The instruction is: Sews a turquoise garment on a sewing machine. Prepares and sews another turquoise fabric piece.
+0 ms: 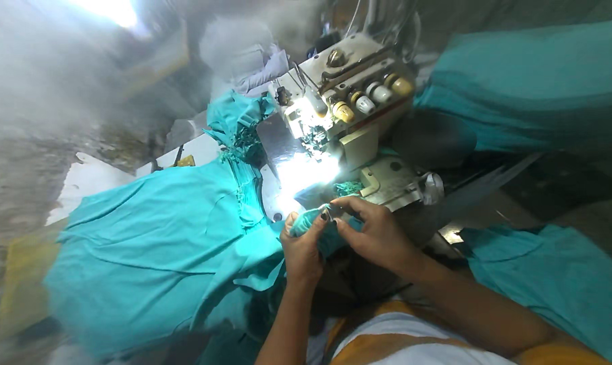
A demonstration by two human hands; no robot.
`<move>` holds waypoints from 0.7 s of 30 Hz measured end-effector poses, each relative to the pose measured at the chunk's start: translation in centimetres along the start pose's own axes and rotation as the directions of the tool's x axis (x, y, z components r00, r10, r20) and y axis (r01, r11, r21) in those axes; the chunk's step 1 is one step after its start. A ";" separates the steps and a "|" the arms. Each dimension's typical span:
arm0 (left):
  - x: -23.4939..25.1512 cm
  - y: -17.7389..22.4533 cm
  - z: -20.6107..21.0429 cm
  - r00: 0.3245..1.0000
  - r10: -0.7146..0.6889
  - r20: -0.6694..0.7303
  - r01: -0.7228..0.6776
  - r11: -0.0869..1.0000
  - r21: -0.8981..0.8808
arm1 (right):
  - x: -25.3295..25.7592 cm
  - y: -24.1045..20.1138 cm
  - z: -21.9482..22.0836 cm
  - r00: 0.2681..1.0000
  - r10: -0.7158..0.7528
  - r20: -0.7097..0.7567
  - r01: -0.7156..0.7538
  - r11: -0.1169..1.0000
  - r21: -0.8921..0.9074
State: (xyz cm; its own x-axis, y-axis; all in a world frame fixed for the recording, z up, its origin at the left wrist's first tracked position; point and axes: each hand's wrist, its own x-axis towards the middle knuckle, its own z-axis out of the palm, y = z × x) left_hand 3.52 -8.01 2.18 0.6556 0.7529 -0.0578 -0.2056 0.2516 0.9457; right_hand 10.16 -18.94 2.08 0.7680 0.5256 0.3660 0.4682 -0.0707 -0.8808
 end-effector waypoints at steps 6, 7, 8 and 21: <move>0.2 -0.8 -0.7 0.978 0.170 0.123 -0.177 0.983 0.043 | 0.0 0.2 0.2 0.998 -0.044 -0.042 0.043 0.999 -0.026; 0.2 -0.8 -0.7 0.975 0.181 0.132 -0.190 0.980 0.061 | -0.1 0.3 0.4 0.993 -0.102 -0.062 0.096 0.992 -0.086; 0.3 -0.7 -0.7 0.972 0.190 0.137 -0.202 0.976 0.077 | -0.1 0.4 0.5 0.984 -0.158 -0.077 0.144 0.977 -0.156; -0.1 0.7 1.1 0.999 -0.038 -0.026 0.040 0.997 0.064 | -0.3 0.2 0.3 0.982 -0.179 -0.062 0.169 0.976 -0.137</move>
State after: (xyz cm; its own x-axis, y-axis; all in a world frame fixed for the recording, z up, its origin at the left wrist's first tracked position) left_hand 4.13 -8.62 3.18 0.6441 0.7581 -0.1023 -0.1322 0.2421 0.9612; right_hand 9.85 -18.85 1.68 0.6971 0.4764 0.5358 0.6471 -0.0963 -0.7563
